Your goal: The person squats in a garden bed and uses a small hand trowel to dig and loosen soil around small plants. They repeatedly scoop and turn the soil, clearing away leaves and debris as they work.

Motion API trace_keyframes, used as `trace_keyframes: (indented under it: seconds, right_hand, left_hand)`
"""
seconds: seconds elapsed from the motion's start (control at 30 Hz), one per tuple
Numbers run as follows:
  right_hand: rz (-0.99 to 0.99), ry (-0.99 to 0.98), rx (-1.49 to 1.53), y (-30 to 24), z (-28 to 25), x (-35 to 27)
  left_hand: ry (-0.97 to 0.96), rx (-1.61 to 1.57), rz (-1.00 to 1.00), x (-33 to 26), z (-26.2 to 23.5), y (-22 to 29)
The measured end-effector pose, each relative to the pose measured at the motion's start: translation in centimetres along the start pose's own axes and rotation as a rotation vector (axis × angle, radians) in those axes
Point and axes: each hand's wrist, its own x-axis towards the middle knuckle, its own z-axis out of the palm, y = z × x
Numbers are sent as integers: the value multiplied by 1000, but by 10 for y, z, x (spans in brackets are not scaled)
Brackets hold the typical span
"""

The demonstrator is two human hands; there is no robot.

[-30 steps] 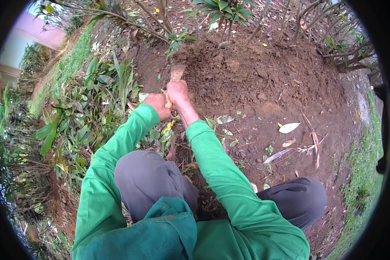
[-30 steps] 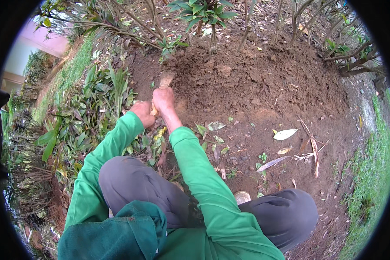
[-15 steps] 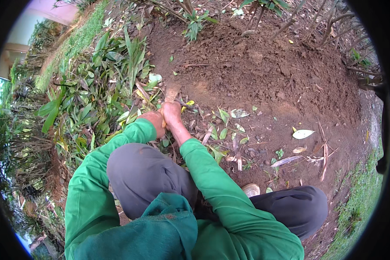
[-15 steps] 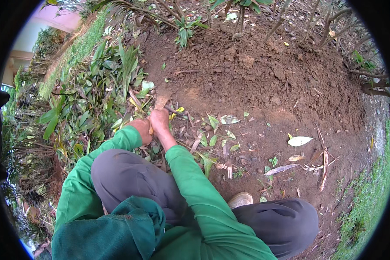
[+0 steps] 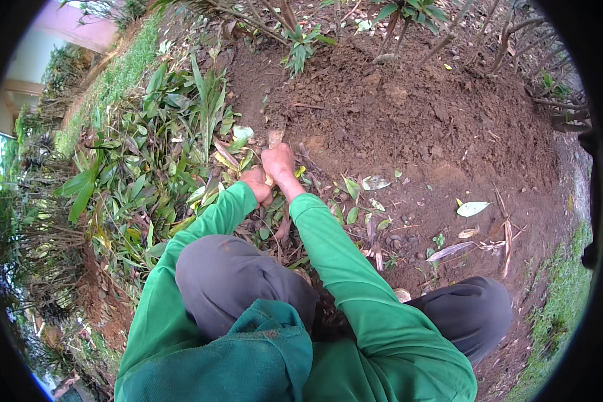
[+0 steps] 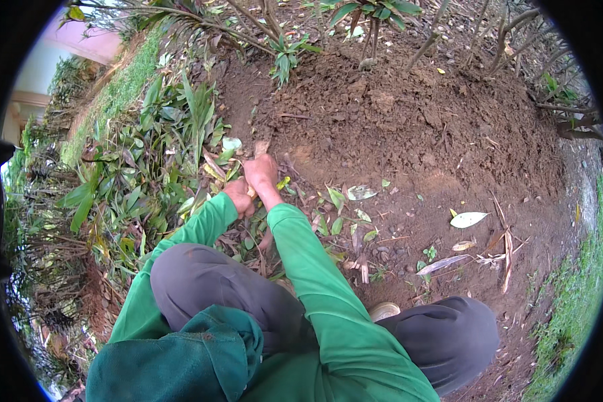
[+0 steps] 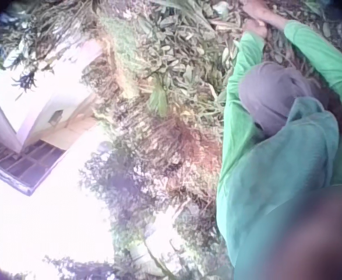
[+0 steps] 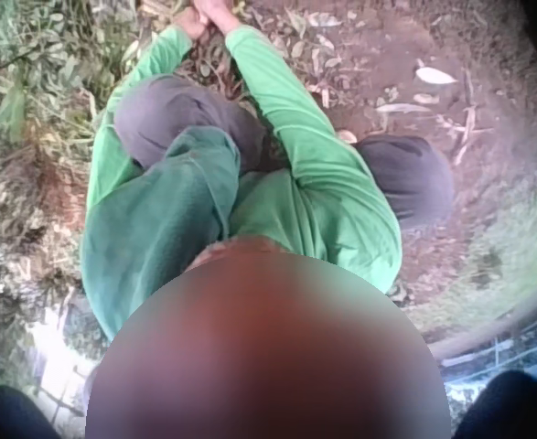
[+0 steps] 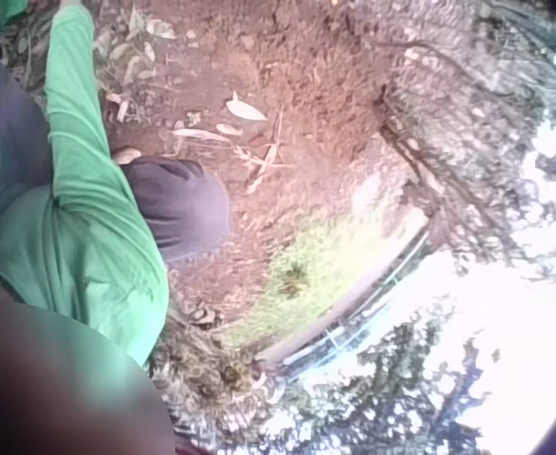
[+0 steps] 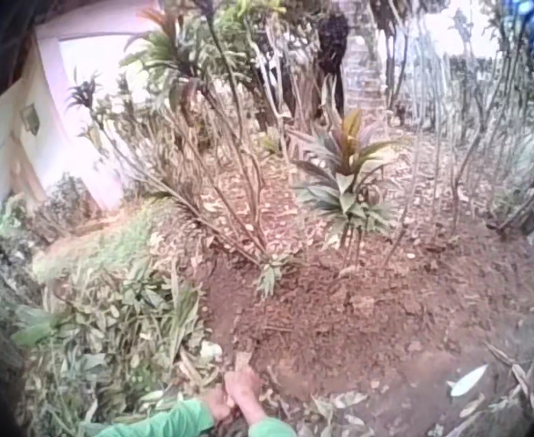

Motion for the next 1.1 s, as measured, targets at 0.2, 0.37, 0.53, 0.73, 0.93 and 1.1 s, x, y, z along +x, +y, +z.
trace_keyframes:
  seconds: [0.2, 0.37, 0.53, 0.73, 0.93, 1.1]
  right_hand:
    - [209, -174, 1139, 5, 28, 21]
    - [210, 20, 772, -3, 35, 23]
    - [-92, 73, 562, -55, -18, 20]
    - [-24, 145, 447, -93, -56, 0]
    - [263, -16, 735, -19, -21, -85]
    - [348, -14, 680, -4, -5, -87]
  left_hand:
    - [269, 798, 84, -4, -23, 26]
    - [261, 644, 123, -15, -34, 21]
    - [388, 505, 175, -39, -66, 49]
    - [240, 511, 180, -53, -95, 77]
    - [54, 543, 210, -90, -25, 22]
    - [-112, 555, 118, -90, -23, 20]
